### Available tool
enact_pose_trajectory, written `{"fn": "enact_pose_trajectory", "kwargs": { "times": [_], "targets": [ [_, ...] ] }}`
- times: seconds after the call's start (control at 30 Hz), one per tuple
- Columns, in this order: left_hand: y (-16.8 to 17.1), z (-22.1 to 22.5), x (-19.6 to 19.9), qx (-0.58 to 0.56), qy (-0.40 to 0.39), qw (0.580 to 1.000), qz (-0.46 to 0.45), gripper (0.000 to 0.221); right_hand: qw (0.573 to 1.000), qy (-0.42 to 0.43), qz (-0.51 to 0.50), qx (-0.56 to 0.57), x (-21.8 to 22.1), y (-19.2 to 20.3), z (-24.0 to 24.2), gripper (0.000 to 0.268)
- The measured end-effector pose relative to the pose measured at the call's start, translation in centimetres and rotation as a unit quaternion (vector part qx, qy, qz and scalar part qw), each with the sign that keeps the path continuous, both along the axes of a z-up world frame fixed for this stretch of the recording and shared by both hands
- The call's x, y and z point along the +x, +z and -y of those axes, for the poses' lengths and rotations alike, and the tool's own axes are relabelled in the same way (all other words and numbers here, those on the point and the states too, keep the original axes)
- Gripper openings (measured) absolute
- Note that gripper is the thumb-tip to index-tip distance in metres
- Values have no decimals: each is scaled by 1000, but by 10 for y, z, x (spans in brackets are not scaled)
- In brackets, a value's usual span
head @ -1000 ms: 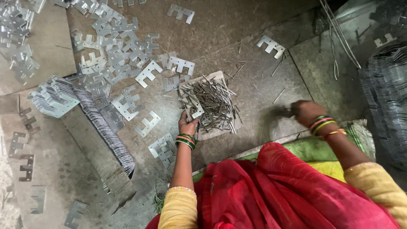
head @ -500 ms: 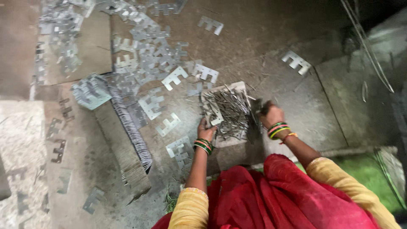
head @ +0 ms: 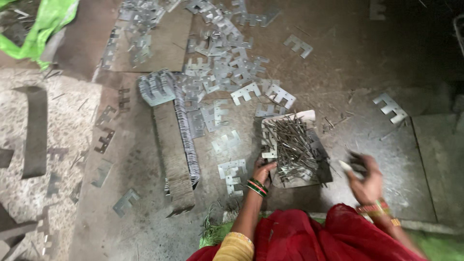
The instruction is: The person sorts and stacks metal E-shaped plates and thin metal rods by hand, moving them from piles onto a tray and a stack.
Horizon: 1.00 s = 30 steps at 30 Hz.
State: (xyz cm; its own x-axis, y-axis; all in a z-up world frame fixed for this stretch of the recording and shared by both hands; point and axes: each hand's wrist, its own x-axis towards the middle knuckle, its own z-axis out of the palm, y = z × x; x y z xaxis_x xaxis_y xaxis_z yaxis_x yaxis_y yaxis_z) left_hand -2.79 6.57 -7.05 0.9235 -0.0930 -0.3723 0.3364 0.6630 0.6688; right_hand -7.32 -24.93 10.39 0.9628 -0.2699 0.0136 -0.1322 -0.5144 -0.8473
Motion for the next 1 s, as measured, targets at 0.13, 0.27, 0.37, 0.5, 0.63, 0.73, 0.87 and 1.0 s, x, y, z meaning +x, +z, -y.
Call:
{"fn": "enact_pose_trajectory", "kwargs": {
  "times": [0.13,0.27,0.37,0.5,0.63,0.73,0.87,1.0],
  "targets": [
    [33,8,2,-37,5,999,-28,42,920,-76,-227,312,-49,-34,13,50],
    [96,19,-3,-96,32,994,-32,43,816,-27,-183,548,-48,-19,-65,57],
    [138,20,1,-88,49,995,-4,44,811,28,-139,568,-16,29,-96,53],
    [198,-2,9,9,40,999,20,57,795,17,-134,591,11,49,-110,54],
    [268,-79,17,244,-178,952,-47,97,810,12,-146,568,32,40,-101,31],
    [291,-187,13,327,-271,899,104,89,832,-3,-171,528,44,44,-107,24],
    [242,-356,10,616,-16,784,75,60,857,52,-198,473,91,57,-148,20],
    [184,-491,-1,762,-41,632,-131,74,854,106,-181,476,163,75,-224,18]
  ]
}}
